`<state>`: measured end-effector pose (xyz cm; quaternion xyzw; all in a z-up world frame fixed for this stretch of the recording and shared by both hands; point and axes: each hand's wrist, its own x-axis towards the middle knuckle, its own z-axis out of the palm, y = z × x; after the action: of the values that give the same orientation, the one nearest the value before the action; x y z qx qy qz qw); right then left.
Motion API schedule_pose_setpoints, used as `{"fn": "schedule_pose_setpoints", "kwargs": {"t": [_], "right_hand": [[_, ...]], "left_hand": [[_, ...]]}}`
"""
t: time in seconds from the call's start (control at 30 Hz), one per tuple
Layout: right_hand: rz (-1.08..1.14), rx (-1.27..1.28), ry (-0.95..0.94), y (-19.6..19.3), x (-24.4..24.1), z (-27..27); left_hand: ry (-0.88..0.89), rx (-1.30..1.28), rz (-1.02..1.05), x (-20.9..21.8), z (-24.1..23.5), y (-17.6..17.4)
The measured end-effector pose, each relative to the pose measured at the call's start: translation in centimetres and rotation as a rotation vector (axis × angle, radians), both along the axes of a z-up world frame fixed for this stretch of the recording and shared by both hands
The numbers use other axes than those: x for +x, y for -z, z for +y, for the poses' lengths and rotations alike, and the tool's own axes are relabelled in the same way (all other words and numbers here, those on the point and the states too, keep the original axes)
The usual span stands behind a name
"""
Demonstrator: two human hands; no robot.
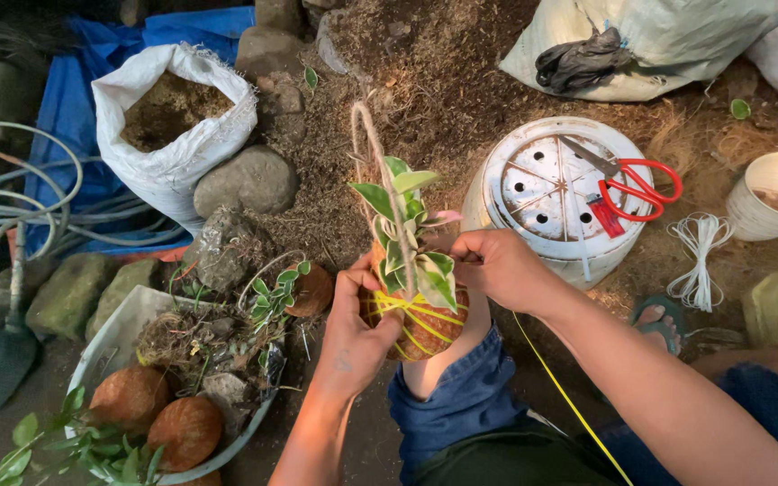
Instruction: The person wraps a yellow string around a coconut shell containing a small plant to secure it. They use a lighter to melt and seal the string ends, then tie off the string to complete the wrapping.
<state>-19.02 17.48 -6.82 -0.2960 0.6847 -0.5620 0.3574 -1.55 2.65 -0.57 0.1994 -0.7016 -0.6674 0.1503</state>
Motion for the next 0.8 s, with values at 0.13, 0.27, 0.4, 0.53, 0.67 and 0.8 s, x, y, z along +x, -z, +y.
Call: {"fn": "schedule_pose_setpoints", "kwargs": {"t": [0.13, 0.27, 0.4, 0.53, 0.67, 0.8], "right_hand": [[-0.037, 0.016, 0.021, 0.0, 0.3, 0.6], [-0.080, 0.042, 0.065, -0.5, 0.4, 1.9], [-0.089, -0.025, 0.001, -2.0, 1.6, 4.3], [-0.145, -0.032, -0.019, -5.3, 5.7, 5.7], [0.007, -0.007, -0.050, -9.0, 9.6, 5.9], [0.275, -0.142, -0.136, -11.4, 11.3, 4.1]], "left_hand": [[-0.044, 0.106, 0.026, -0.1, 0.5, 1.0], [-0.083, 0.052, 0.068, 0.0, 1.3, 1.3], [-0.091, -0.127, 0.097, 0.2, 1.8, 1.8], [-0.099, -0.199, 0.104, 0.3, 1.8, 1.8], [-0.057, -0.230, 0.058, 0.9, 1.8, 1.6], [0.028, -0.280, 0.117, 1.2, 1.6, 1.6]]}}
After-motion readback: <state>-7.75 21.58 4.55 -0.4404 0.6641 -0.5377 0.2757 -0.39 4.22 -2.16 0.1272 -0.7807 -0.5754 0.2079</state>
